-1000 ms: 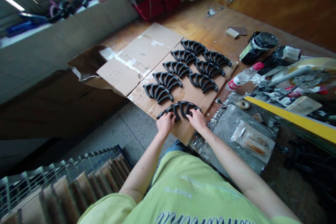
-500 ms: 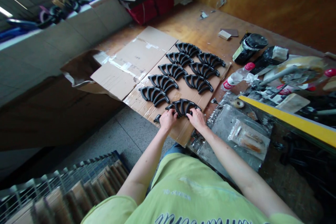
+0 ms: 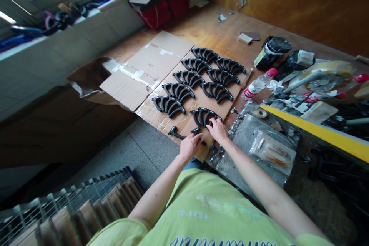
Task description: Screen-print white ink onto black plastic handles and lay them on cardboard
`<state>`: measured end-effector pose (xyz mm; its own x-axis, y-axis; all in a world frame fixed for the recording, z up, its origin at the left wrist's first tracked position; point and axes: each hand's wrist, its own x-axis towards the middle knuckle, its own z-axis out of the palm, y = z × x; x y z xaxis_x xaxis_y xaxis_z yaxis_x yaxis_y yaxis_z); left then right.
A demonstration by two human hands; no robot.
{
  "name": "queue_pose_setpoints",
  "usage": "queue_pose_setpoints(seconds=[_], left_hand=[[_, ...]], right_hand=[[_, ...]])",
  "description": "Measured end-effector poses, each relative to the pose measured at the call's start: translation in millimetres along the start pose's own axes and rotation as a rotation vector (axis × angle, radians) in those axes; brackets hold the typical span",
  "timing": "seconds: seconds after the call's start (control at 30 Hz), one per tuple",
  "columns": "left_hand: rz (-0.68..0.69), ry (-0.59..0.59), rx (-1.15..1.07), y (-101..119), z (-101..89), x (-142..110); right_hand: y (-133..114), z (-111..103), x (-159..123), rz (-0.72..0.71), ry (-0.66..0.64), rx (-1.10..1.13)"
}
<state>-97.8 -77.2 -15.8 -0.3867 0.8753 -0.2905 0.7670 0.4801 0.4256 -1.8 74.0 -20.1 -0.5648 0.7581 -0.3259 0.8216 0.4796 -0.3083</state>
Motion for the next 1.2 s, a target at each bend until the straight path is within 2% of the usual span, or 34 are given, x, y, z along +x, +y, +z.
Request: queue_pose_setpoints(seconds=[0.07,0.13,0.2,0.23,0.3,0.37,0.47,0.63,0.93,1.2], left_hand=[[-0.091,0.085,-0.084,-12.6,-1.6,-8.5],[-0.285,0.159,-0.13,-31.2,-4.7,-15.5],[-0.439,0.187,-0.15,-50.9,-7.0,-18.8],[-0.47,0.193,-0.159,-59.2,-7.8,-18.3],[-0.457,0.206,-0.173,-69.8,-9.4,-12.4],[-0.409,0.228,-0.168,-71.5,-12.5,-0.3],[-0.289,0.226,-0.116,-62.8,-21.3,24.3],[-0.12,0.109,0.044,-48.4,-33.8,61.5],[-0.118,0.08,0.099,-39.5,-30.9,83.4],[-0.116,0.113,0.064,-14.1,-22.3,104.2]], right_hand=[[0.7,0.2,0.3,-0.004,-0.002,0.006],[1.0,0.7,0.3,-0.003,0.002,0.015],[0.8,1.4,0.3,0.003,0.006,0.023],[0.4,1.8,0.4,0.007,0.008,0.025],[-0.3,2.4,0.7,0.011,0.013,0.028],[-0.8,2.6,1.1,0.009,0.018,0.03],[-0.6,2.7,1.8,0.007,0.026,0.033],[0.2,3.1,1.7,0.009,0.026,0.039],[-0.7,2.5,0.8,0.018,0.021,0.052],[11.5,2.4,11.7,0.047,0.075,0.076]])
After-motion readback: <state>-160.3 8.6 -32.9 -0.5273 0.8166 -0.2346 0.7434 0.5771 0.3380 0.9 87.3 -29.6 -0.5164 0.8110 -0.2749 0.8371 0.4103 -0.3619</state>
